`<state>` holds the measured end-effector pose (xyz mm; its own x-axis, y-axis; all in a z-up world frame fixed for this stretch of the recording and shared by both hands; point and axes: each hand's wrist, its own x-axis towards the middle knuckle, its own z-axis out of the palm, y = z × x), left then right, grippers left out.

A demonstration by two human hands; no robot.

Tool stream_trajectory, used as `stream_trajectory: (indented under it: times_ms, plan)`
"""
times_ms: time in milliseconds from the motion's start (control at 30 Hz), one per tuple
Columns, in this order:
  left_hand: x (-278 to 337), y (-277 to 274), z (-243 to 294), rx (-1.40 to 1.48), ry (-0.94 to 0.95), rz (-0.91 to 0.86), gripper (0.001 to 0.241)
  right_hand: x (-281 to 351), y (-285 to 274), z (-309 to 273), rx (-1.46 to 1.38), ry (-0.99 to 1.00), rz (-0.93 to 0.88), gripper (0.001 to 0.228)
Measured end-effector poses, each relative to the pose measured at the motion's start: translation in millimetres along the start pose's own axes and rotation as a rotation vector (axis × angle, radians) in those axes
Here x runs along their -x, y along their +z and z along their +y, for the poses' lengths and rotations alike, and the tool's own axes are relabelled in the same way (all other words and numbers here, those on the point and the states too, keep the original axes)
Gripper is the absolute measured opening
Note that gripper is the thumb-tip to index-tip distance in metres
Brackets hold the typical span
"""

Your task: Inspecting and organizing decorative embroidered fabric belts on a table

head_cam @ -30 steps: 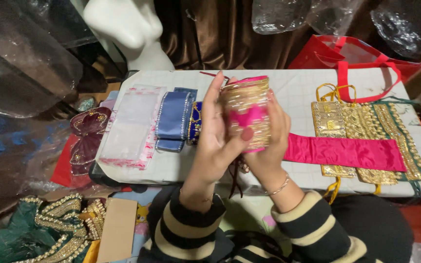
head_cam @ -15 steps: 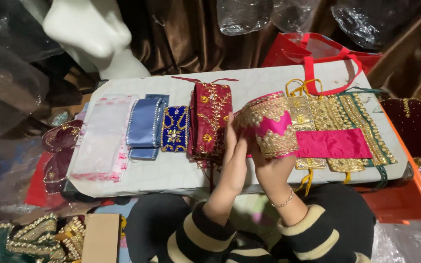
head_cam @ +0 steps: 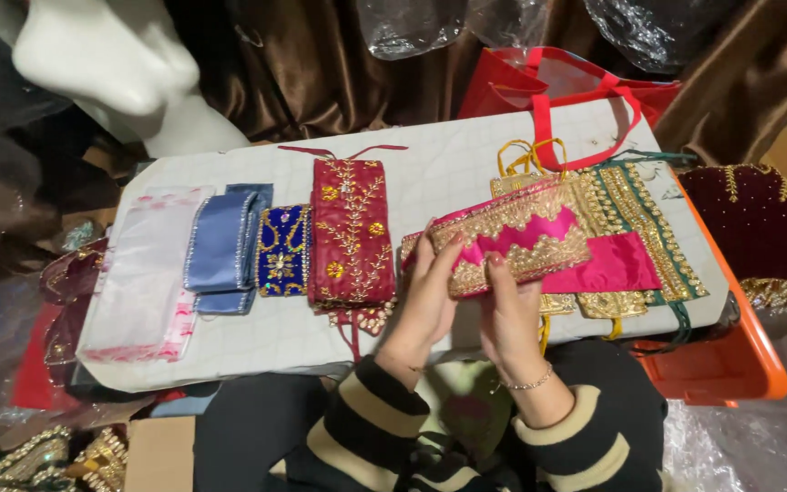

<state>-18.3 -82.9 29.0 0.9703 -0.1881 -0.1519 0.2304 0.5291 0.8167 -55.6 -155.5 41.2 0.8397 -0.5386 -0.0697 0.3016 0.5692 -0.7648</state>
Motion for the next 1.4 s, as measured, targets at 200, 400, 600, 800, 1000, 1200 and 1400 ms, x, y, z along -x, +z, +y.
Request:
stream_trajectory:
  times_ms: [200, 400, 600, 800, 1000, 1200, 1400]
  plan:
    - [-0.5, -4.7, 17.8, 0.002, 0.031, -0.042, 0.074, -13.2, -49.9, 37.0, -0.179, 0.283, 0.018, 0.016]
    - [-13.2, -25.2, 8.3, 0.024, 0.029, 0.092, 0.068, -9.2, -21.2, 12.6, -0.002, 0.429, 0.030, 0.015]
    - [-17.6, -29.2, 9.4, -0.040, 0.093, 0.140, 0.064, 2.8, 9.2, -3.1, 0.462, 0.067, -0.118, 0.112]
    - [-13.9, -31.0, 20.1, -0.381, 0.098, 0.115, 0.062, -9.5, -16.6, 42.6, 1.092, -0.707, -0.360, 0.109]
    - [2.7, -12.5, 38.7, -0.275, 0.179, -0.203, 0.078, -12.6, -20.7, 21.6, 1.138, -0.285, -0.515, 0.155]
    - [-2.7, -30.6, 40.8, -0.337, 0.128, -0.304, 0.059, -0.9, 3.9, 3.3, 1.122, -0.327, -0.216, 0.117]
    - [-15.6, -39.1, 14.2, -0.594, 0.167, -0.125, 0.063, -4.7, -53.3, 14.0, 0.955, -0.286, -0.141, 0.092]
